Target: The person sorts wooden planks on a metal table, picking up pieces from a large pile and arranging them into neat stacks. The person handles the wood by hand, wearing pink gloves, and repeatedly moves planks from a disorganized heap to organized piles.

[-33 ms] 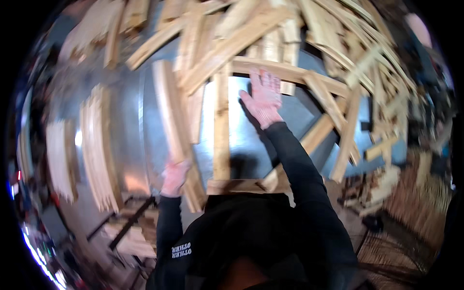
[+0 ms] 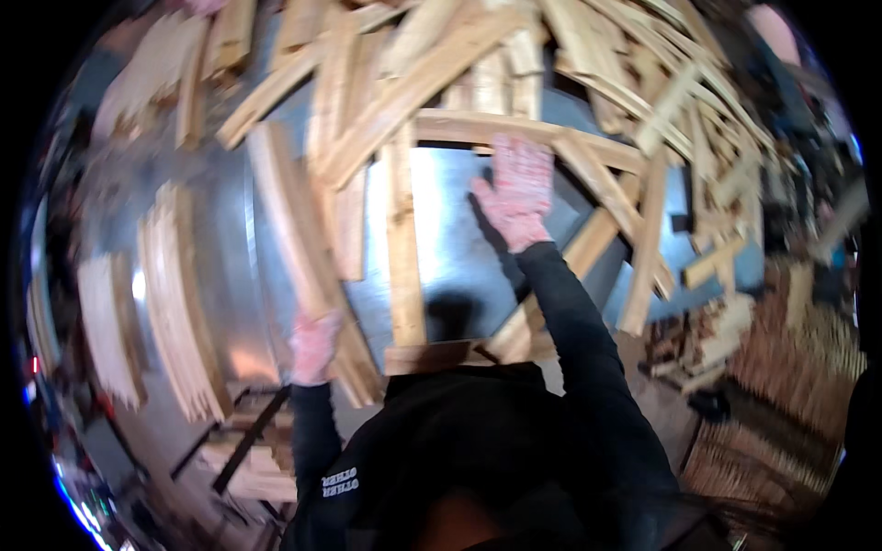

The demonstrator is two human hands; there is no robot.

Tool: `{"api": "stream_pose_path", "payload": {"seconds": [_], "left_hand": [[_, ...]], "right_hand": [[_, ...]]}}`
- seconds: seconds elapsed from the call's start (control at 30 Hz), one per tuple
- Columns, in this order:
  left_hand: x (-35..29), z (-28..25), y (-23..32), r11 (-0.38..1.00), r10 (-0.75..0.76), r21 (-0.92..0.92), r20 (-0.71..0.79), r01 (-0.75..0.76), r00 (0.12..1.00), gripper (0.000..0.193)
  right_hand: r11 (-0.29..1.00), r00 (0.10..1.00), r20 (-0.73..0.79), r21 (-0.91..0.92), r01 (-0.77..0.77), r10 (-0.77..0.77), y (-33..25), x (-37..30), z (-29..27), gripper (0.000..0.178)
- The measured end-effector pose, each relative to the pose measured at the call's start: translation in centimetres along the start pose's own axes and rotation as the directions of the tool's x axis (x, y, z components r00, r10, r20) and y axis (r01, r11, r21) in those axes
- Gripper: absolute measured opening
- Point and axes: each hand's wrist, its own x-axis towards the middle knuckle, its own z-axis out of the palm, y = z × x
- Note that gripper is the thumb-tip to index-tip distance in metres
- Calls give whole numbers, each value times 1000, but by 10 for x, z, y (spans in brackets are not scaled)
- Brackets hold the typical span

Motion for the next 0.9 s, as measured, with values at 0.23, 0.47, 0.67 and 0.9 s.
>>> {"api": "stream_pose_path", "payload": {"seconds": [0.23, 0.47, 0.67, 0.9], "left_hand": [[135, 48, 161, 852, 401, 396, -74, -342, 913, 74], [180, 135, 209, 457, 432, 843, 68, -283, 899, 111], [154, 141, 185, 584, 385, 760, 49, -285, 921, 102], [58, 132, 118, 961, 104, -274, 236, -36, 966, 90]], "right_hand": [[518, 482, 193, -237, -822, 854, 224, -167, -45, 104], [742, 739, 114, -228, -630, 663, 268, -246, -87, 87], [994, 992, 68, -18, -108, 109, 279, -222, -111, 85], [976, 913, 396, 136, -168, 102, 325, -96, -69, 96]]}}
